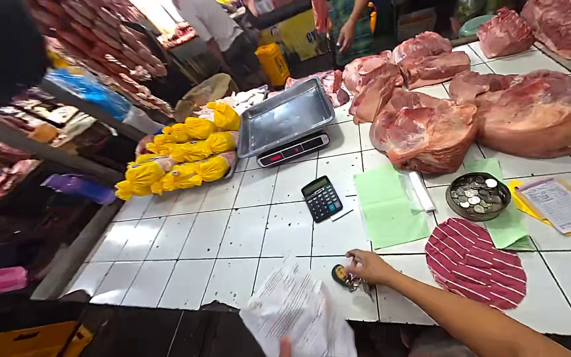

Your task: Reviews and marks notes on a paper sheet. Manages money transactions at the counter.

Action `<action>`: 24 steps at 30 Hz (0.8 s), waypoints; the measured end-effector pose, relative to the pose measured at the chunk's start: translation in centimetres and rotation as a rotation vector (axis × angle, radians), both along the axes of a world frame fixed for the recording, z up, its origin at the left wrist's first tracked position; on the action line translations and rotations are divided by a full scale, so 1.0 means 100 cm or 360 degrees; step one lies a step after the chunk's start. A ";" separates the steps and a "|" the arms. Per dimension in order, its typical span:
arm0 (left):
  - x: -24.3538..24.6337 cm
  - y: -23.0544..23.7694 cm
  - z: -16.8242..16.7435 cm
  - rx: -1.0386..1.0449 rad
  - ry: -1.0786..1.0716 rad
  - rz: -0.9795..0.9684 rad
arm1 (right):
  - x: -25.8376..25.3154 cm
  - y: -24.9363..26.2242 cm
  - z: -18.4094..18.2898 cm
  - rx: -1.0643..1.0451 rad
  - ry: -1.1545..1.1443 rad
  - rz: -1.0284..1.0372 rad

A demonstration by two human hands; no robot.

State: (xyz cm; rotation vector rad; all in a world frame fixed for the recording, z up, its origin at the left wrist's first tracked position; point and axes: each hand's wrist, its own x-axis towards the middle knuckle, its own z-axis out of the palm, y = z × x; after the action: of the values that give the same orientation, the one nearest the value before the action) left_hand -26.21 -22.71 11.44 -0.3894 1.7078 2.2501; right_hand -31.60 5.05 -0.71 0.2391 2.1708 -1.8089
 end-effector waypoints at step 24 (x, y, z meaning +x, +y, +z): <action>-0.192 0.173 -0.132 -0.1172 0.1662 -0.1848 | -0.015 0.133 0.018 0.0860 -0.0805 -0.0887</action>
State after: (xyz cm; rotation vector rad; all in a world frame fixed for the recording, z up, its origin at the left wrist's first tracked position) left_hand -45.41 -5.39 -1.80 1.4921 2.1900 0.8595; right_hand -33.15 18.31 1.06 1.3698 2.2712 -1.1262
